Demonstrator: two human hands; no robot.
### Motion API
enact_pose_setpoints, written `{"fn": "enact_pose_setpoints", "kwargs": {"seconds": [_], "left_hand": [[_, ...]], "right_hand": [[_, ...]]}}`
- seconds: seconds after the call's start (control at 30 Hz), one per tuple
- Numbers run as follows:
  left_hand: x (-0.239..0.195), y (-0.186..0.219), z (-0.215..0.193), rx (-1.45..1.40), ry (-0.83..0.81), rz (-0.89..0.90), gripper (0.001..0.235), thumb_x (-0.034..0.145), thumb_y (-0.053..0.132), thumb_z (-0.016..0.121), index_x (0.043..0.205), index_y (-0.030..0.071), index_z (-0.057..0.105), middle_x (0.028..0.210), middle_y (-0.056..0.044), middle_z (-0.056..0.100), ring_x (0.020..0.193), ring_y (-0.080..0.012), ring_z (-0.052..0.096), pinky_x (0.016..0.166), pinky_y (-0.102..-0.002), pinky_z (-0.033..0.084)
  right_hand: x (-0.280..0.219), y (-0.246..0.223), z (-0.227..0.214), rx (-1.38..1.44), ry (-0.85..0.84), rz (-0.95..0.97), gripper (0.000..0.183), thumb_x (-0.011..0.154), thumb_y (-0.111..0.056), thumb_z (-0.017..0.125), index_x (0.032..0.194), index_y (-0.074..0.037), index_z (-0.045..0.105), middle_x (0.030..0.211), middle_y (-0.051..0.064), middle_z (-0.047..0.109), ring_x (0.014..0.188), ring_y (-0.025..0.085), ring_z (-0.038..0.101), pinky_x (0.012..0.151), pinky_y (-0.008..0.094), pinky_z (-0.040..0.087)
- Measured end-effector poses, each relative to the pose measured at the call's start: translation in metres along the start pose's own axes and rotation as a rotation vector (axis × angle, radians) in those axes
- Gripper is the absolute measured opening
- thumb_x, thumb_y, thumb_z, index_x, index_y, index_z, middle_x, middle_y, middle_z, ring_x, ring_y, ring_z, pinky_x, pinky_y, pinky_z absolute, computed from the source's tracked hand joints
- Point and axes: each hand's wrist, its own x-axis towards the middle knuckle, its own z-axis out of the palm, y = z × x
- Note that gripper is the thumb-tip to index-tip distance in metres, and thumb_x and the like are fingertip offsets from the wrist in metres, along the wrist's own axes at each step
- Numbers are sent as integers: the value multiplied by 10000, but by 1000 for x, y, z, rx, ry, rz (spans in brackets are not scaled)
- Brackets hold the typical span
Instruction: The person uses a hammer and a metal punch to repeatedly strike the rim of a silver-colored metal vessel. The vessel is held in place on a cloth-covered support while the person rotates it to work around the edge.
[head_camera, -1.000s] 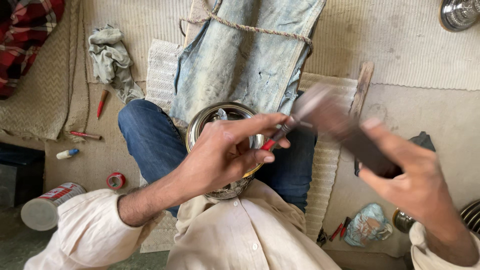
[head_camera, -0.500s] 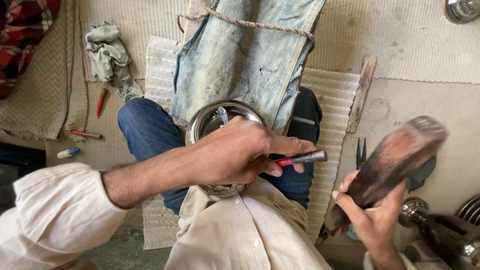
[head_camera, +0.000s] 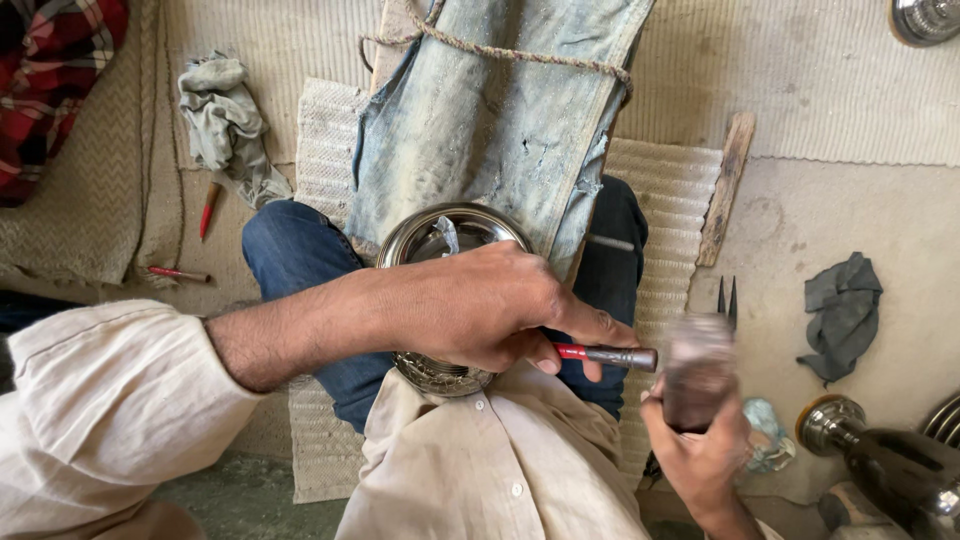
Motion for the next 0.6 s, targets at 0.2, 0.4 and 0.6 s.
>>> {"fn": "enact_pose_setpoints", "kwargs": {"seconds": [0.2, 0.4, 0.6], "left_hand": [[2, -7, 2, -1, -6, 134, 625, 819, 104, 761, 1410, 232, 604, 1069, -45, 799, 792, -175, 766, 681, -395, 566], [0, -13, 1, -177, -89, 72, 586, 903, 28, 667, 1447, 233, 588, 1185, 7, 771, 790, -121, 760, 640, -332, 564], [-14, -14, 2, -187, 312, -162, 686, 826, 100, 801, 1460, 185, 554, 1082, 60, 804, 676, -52, 704, 580, -270, 555]], "right_hand": [[-3, 7, 0, 2, 12, -37, 306, 810, 137, 705, 1029, 25, 522, 962, 121, 675, 833, 167, 696, 690, 276, 609], [-1, 11, 4, -147, -4, -195, 552, 788, 102, 713, 1242, 108, 398, 972, 129, 659, 788, 174, 681, 698, 275, 579], [20, 8, -4, -216, -92, -35, 652, 809, 101, 742, 1364, 46, 406, 942, 140, 685, 809, 222, 708, 743, 333, 602]]}}
